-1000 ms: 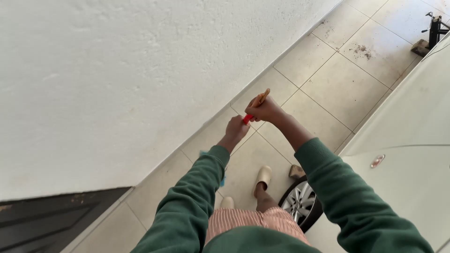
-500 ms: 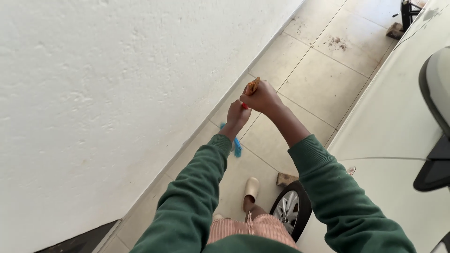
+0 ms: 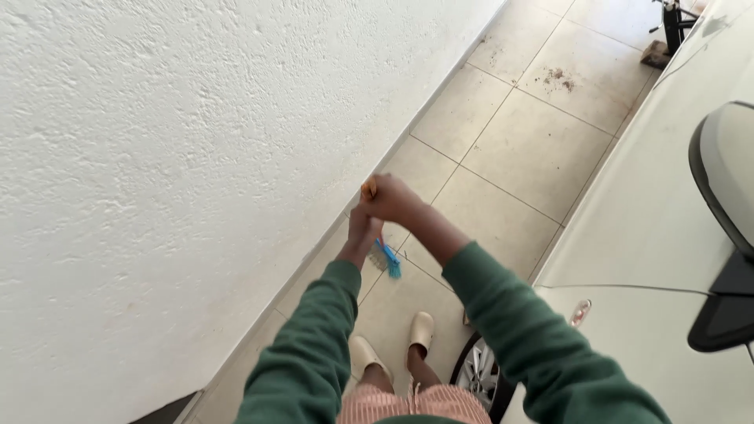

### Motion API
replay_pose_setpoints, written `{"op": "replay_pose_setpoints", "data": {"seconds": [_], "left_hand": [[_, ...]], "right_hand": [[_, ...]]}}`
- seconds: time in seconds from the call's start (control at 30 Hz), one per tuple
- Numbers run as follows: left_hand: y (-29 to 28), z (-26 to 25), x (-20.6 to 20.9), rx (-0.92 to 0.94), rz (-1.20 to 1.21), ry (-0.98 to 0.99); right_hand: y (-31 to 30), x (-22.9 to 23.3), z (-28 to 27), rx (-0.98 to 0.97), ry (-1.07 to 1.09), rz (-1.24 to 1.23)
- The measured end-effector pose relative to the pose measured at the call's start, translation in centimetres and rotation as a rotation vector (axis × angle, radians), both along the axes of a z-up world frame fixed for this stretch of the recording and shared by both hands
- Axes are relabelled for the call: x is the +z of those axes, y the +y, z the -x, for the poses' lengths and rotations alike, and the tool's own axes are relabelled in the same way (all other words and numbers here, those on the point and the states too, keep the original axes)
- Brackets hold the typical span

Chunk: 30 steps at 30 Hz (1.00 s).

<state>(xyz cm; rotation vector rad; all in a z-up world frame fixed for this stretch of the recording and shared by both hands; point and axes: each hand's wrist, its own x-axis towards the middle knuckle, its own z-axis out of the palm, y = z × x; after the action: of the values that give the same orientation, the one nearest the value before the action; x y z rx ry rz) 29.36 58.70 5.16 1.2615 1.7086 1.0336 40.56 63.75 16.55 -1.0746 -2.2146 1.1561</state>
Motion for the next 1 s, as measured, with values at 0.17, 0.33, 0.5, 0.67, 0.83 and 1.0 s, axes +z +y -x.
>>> {"op": "replay_pose_setpoints", "data": {"seconds": [0.17,0.33,0.5,0.67,0.83,1.0], "left_hand": [[1.8,2.6,-5.3,0.023,0.009,-0.062],[1.0,2.5,-2.5,0.042,0.035,0.009],[3.4,4.3,-8.3,0.206,-0.007,-1.16],[4.0,4.3,-9.7,0.196,0.012,-1.07],[4.3,3.3,-7.2,0.106,-0.013,-1.036],[3.5,2.2,-3.5,-0.033,0.171,0.203]], "right_hand": [[0.6,0.9,1.5,-0.036,0.022,-0.051],[-0.2,2.1,2.8,-0.08,-0.06,0.082],[0.0,2.2,4.4,-0.121,-0.155,0.026],[-0.4,2.5,4.2,-0.159,-0.107,0.045],[0.7,2.7,2.9,-0.155,-0.076,0.047],[1.3,1.8,2.2,-0.161,-0.07,0.071]]}}
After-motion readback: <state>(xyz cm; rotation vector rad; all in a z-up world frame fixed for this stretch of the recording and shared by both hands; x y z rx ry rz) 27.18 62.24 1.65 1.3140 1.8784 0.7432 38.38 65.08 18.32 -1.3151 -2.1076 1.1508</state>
